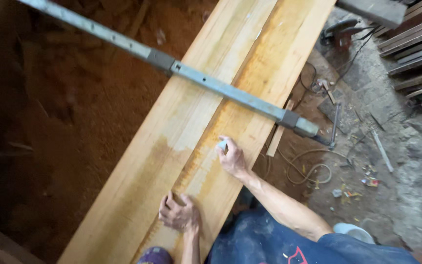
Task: The person applies glue along a seam on a large wooden board, then uses a metal bar clamp to press the boards together. They repeatedly tighten the clamp and apply more glue along the seam while working in a cluttered workshop.
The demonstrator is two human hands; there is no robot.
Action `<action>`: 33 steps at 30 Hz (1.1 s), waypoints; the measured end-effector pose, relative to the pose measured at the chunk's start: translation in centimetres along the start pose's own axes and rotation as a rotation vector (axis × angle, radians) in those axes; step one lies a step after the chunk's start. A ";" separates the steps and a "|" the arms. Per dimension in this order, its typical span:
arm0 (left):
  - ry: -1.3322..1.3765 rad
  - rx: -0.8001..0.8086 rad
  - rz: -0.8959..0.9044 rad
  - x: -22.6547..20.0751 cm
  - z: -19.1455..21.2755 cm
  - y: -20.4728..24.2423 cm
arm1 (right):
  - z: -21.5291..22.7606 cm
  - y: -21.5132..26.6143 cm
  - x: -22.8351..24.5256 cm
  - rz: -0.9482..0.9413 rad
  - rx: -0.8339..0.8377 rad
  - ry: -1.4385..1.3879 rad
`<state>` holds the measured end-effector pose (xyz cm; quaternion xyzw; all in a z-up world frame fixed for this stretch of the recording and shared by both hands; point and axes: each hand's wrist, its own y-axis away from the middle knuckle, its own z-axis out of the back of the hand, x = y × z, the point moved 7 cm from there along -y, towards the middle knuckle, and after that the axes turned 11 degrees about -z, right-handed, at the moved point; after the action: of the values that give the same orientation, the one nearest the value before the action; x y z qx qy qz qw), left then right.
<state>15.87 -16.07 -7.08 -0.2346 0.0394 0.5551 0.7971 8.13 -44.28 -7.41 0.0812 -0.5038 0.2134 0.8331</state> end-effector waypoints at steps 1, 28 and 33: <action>0.015 -0.007 -0.010 0.1 0.1 0.2 | -0.2 -0.8 -0.8 -0.121 0.033 0.040; 0.633 0.108 -1.145 -51.8 -5.7 7.0 | 36.4 -7.1 -24.2 -0.265 -0.265 0.216; 0.262 0.548 -1.223 -53.5 -11.9 8.2 | 30.7 -3.5 -32.1 -0.910 0.105 -0.689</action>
<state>-9.55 -65.16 -3.08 -0.0695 0.1353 -0.0581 0.9866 -27.93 -66.96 -20.53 0.3962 -0.6491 -0.1808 0.6237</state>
